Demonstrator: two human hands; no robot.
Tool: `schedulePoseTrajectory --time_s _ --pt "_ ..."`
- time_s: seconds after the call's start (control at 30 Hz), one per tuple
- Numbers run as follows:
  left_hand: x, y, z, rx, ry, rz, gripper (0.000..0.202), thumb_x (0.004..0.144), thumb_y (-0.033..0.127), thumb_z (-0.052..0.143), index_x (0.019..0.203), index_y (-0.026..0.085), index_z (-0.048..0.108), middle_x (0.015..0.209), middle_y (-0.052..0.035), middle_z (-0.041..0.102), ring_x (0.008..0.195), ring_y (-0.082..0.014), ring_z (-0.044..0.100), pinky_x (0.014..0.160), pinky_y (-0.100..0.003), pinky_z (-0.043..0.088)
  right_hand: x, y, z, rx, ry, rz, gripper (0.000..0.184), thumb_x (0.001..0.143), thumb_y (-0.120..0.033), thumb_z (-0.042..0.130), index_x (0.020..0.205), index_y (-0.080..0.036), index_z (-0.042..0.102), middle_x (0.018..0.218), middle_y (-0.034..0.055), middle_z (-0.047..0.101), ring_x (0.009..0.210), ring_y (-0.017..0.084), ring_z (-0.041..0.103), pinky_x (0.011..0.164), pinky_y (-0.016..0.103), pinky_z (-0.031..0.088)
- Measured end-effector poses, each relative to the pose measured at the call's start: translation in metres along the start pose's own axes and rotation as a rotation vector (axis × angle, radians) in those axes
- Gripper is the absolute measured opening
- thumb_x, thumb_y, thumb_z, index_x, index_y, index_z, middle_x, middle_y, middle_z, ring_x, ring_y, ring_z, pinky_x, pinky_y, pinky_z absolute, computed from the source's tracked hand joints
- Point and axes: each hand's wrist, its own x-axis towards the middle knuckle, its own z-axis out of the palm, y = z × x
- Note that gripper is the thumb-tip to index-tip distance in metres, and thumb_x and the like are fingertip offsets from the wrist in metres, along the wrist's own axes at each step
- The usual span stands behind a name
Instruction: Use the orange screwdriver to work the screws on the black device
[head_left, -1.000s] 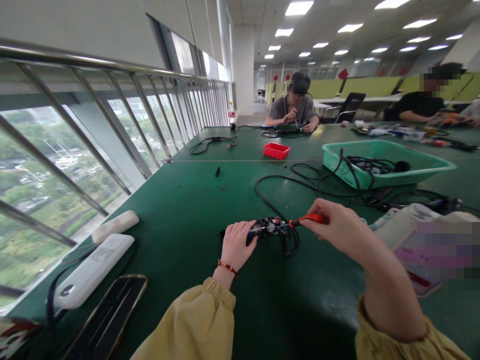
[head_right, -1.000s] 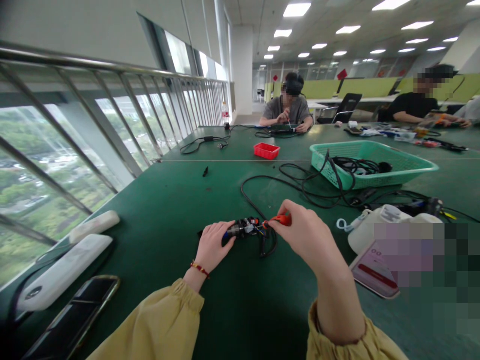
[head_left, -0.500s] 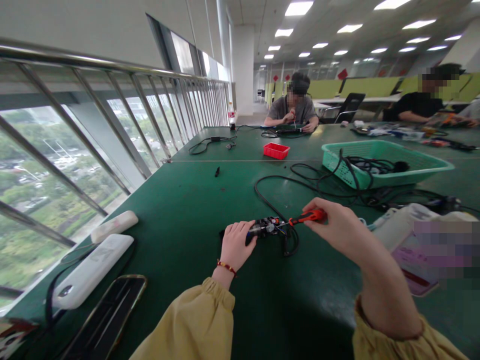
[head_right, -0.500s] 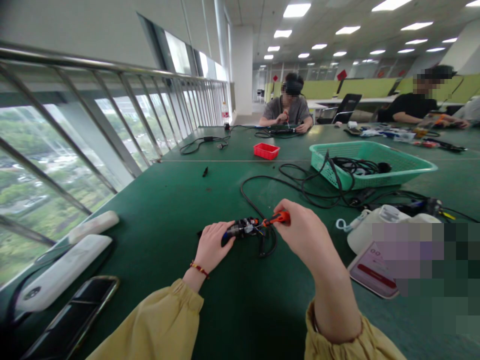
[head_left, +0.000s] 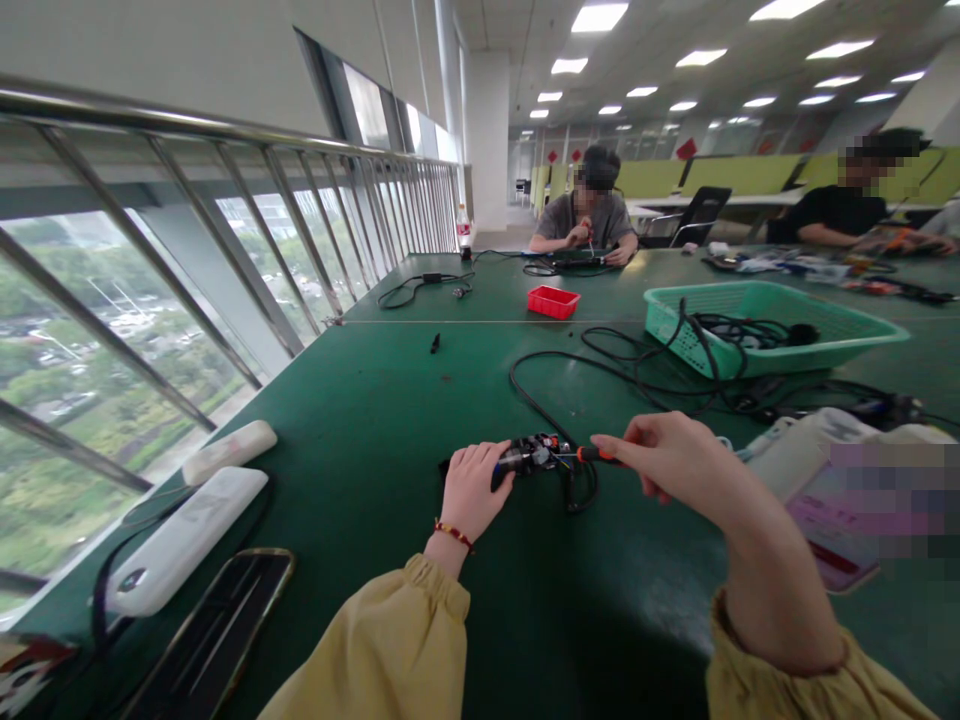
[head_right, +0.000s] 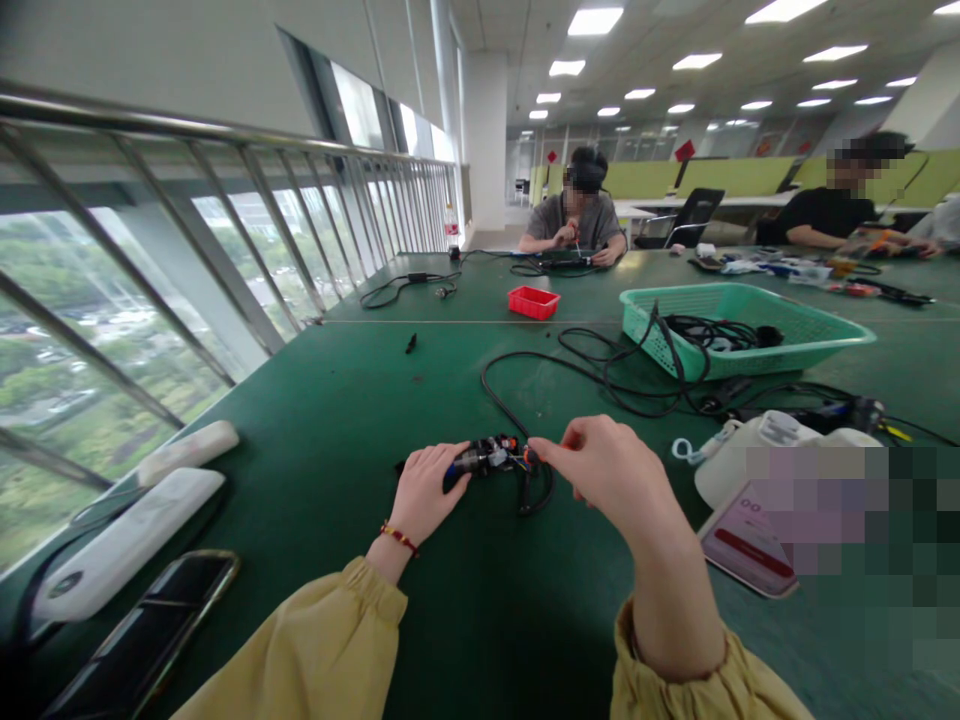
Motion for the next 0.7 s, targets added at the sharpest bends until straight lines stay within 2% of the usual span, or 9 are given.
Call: schedulePoseTrajectory --time_s 0.13,0.2,0.27,0.37,0.43,0.5,0.57,0.63,0.7 --pt "0.0006 0.0007 -0.0002 0.006 -0.005 -0.002 0.034 0.081 0.025 0.052 0.115 0.022 0.051 0.107 -0.0021 0.061 0.098 -0.0193 0.053 0.088 -0.037 0.037 0.0017 0.0025 0.0014 -0.018 0.158 -0.127 0.013 0.070 -0.035 0.058 0.071 -0.022 0.061 0.061 0.0000 0.065 0.056 0.015 0.060 0.049 0.022 0.038" --pt "0.0007 0.0015 -0.0010 0.006 -0.009 -0.005 0.034 0.080 0.025 0.052 0.114 0.022 0.051 0.106 -0.0020 0.061 0.097 -0.0193 0.053 0.088 -0.037 0.036 0.0028 0.0039 0.0014 -0.043 0.206 -0.174 0.010 0.067 -0.026 0.059 0.077 -0.025 0.061 0.070 -0.0007 0.066 0.064 0.015 0.061 0.052 0.022 0.038" --pt "0.0008 0.0023 -0.0017 0.005 -0.012 -0.008 0.034 0.081 0.025 0.052 0.114 0.022 0.051 0.106 -0.0021 0.061 0.098 -0.0194 0.052 0.088 -0.037 0.036 0.0026 0.0028 0.0009 -0.053 0.149 -0.135 0.011 0.071 -0.034 0.058 0.073 -0.024 0.060 0.063 -0.0005 0.064 0.058 0.015 0.060 0.049 0.022 0.036" --pt "0.0007 0.0029 -0.0025 0.005 -0.015 -0.010 0.034 0.081 0.025 0.052 0.114 0.021 0.051 0.107 -0.0024 0.061 0.098 -0.0197 0.052 0.089 -0.037 0.036 0.0015 -0.0008 0.0005 -0.046 0.020 -0.037 0.035 0.077 -0.053 0.047 0.062 -0.021 0.055 0.044 -0.0004 0.056 0.043 0.014 0.053 0.044 0.024 0.035" --pt "0.0005 0.0028 -0.0028 0.003 -0.016 -0.011 0.034 0.081 0.025 0.052 0.114 0.021 0.051 0.107 -0.0024 0.061 0.098 -0.0194 0.052 0.088 -0.037 0.037 0.0022 -0.0008 0.0011 -0.051 0.042 -0.060 0.031 0.077 -0.049 0.048 0.065 -0.021 0.056 0.050 0.0003 0.059 0.047 0.015 0.056 0.047 0.024 0.037" --pt "0.0004 0.0024 -0.0027 -0.002 -0.012 -0.010 0.033 0.081 0.024 0.051 0.114 0.021 0.051 0.107 -0.0021 0.061 0.097 -0.0190 0.053 0.088 -0.037 0.037 0.0039 0.0012 0.0018 -0.071 0.126 -0.154 0.014 0.074 -0.036 0.054 0.074 -0.023 0.059 0.067 0.0008 0.065 0.061 0.016 0.061 0.053 0.023 0.039" --pt "0.0003 0.0017 -0.0021 -0.004 -0.007 -0.007 0.033 0.081 0.024 0.051 0.114 0.022 0.051 0.107 -0.0020 0.061 0.097 -0.0188 0.053 0.088 -0.037 0.037 0.0046 0.0025 0.0021 -0.090 0.178 -0.221 0.010 0.071 -0.026 0.055 0.080 -0.024 0.059 0.079 0.0005 0.066 0.071 0.016 0.062 0.057 0.023 0.040" --pt "0.0002 0.0009 -0.0014 -0.002 -0.002 -0.004 0.033 0.081 0.025 0.051 0.115 0.022 0.050 0.107 -0.0022 0.061 0.098 -0.0188 0.053 0.089 -0.037 0.037 0.0032 0.0013 0.0017 -0.082 0.138 -0.180 0.010 0.073 -0.032 0.055 0.076 -0.023 0.059 0.071 0.0005 0.066 0.065 0.016 0.061 0.054 0.023 0.039" --pt "0.0001 0.0004 -0.0008 0.001 -0.003 -0.002 0.034 0.081 0.025 0.051 0.115 0.022 0.050 0.107 -0.0024 0.060 0.098 -0.0190 0.053 0.089 -0.037 0.037 0.0011 -0.0012 0.0011 -0.056 0.027 -0.087 0.027 0.076 -0.046 0.050 0.068 -0.022 0.056 0.052 -0.0002 0.060 0.049 0.015 0.057 0.048 0.024 0.037"
